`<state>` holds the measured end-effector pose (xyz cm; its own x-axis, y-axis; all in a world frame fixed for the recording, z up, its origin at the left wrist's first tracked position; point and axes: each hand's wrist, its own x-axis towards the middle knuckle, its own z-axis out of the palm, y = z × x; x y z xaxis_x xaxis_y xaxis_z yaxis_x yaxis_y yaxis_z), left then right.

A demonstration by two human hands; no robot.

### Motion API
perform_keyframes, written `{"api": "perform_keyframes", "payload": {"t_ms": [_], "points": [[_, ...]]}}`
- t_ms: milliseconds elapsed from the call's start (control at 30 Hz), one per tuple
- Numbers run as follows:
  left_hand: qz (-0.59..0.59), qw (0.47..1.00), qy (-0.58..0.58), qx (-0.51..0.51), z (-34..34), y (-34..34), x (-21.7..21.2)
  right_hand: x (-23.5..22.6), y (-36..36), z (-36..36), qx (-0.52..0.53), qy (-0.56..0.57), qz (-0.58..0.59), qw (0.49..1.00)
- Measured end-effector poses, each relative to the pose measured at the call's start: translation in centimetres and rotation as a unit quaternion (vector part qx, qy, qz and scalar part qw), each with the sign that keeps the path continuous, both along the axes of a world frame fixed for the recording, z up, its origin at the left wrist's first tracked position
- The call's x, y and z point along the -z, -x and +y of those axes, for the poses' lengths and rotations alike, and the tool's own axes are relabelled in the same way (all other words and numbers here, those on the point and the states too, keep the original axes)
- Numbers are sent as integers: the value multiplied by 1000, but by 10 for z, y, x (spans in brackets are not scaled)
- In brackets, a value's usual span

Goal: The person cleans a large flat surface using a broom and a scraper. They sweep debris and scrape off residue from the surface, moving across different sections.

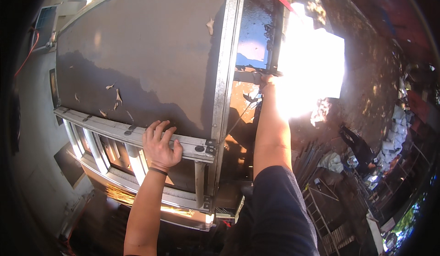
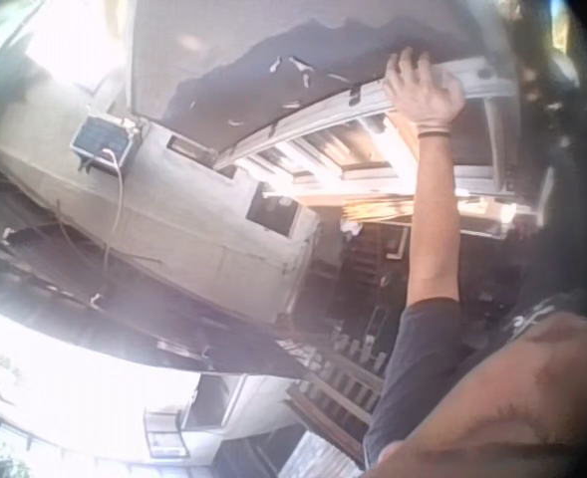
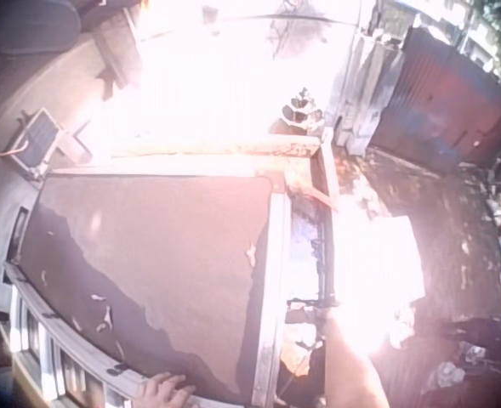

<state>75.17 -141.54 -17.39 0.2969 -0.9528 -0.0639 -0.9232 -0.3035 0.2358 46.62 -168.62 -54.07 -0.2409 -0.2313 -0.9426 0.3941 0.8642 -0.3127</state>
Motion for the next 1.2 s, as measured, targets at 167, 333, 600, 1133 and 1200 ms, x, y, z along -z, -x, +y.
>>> {"api": "perform_keyframes", "payload": {"t_ms": [167,333,600,1133,1200], "points": [[11,1000,3,6,-3,2,1,6,9,14,88,28,-24,995],[-8,1000,4,13,1,2,3,-39,11,31,133,79,-88,984],[-11,1000,6,19,-1,5,3,-105,45,90,248,310,-151,905],[-30,998,17,50,1,-2,8,1,-8,198,-614,49,228,754],[10,997,28,70,-15,13,21,62,55,182,-612,135,292,723]]}}
